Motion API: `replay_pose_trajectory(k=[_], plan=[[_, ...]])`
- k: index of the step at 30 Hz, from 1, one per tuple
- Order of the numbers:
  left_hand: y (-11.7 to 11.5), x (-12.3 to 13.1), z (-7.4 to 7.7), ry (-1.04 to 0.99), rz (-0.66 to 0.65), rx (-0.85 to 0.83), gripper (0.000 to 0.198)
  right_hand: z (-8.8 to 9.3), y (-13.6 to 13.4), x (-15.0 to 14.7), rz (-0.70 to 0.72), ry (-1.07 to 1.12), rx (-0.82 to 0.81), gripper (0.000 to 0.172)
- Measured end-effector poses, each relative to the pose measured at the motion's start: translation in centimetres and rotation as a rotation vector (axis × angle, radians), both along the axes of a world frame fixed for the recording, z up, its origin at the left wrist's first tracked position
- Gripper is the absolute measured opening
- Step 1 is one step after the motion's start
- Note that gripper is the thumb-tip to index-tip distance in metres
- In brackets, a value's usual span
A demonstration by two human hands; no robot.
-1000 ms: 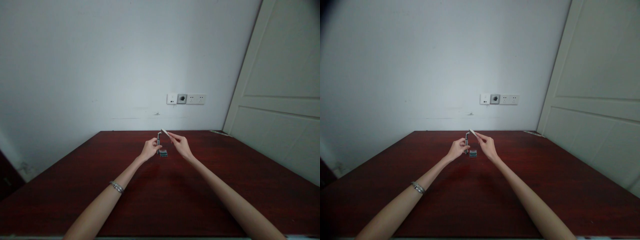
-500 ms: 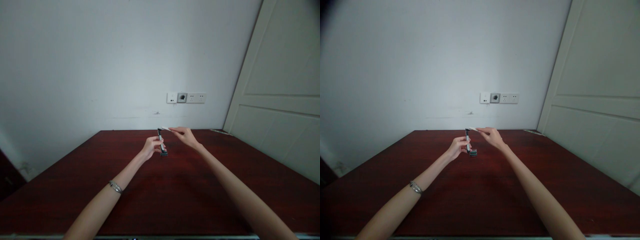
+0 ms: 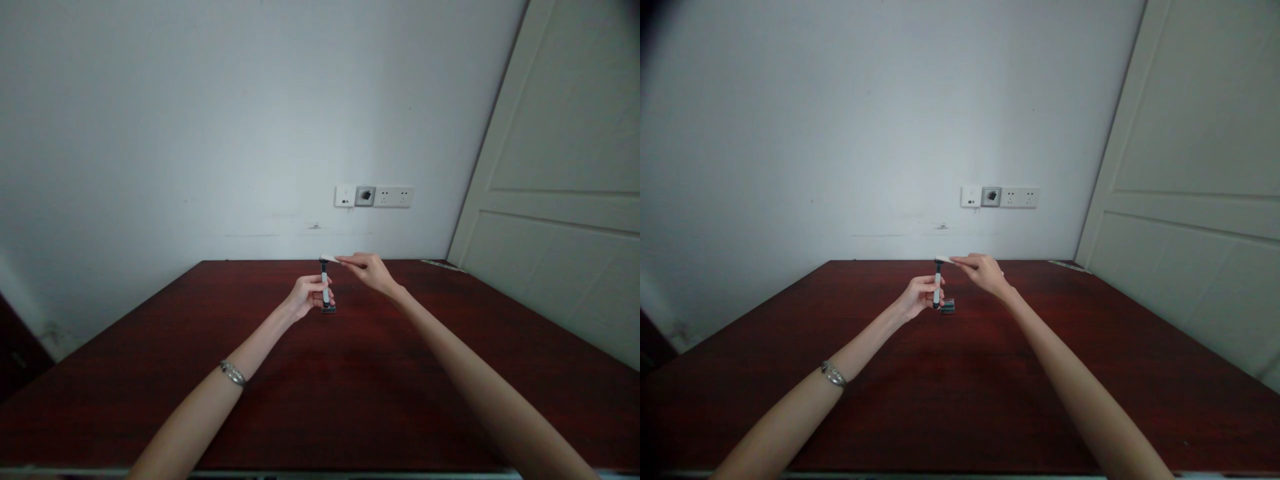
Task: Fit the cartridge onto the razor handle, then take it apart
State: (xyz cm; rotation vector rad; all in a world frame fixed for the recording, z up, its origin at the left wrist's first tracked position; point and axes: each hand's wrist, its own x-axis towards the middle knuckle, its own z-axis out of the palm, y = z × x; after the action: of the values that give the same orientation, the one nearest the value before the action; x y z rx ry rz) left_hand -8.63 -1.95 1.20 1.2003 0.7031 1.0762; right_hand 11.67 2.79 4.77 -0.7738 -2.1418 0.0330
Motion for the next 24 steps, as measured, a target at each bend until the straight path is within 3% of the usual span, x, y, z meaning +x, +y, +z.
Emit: replay_pose_trajectory(k=[3,7,11,16,21,24], plan=[[0.0,0.0,0.0,0.019,-0.023,0.008,0.028,0.2,-0.1,-0.1,-0.054,0.033,0.034,0.031],[0.0,-0.1,0.0,0.018,-0.037,0.024,0.029,0.4,-0.3,-0.2,0.021,-0.009,0.018,0.029],[0.0,-0.2,0.1,0.034,-0.073,0.043,0.029,0.6,-0.3,0.0,-0.048,0.037,0.046,0.028],[0.0,-0.2,-0.1,0.073,-0.096,0.062,0.031,1.1,-1.0,0.1,0.080,0.036,0.020,0.029],[-0.1,-0.3,-0.1,0.111,-0.144,0.086,0.031,1.4,-1.3,0.3,0.008,0.034,0.014,0.028],[-0.2,-0.4,-0.1,0.113,-0.147,0.100,0.033,1.4,-1.6,0.4,0.060,0.118,-0.004,0.028]])
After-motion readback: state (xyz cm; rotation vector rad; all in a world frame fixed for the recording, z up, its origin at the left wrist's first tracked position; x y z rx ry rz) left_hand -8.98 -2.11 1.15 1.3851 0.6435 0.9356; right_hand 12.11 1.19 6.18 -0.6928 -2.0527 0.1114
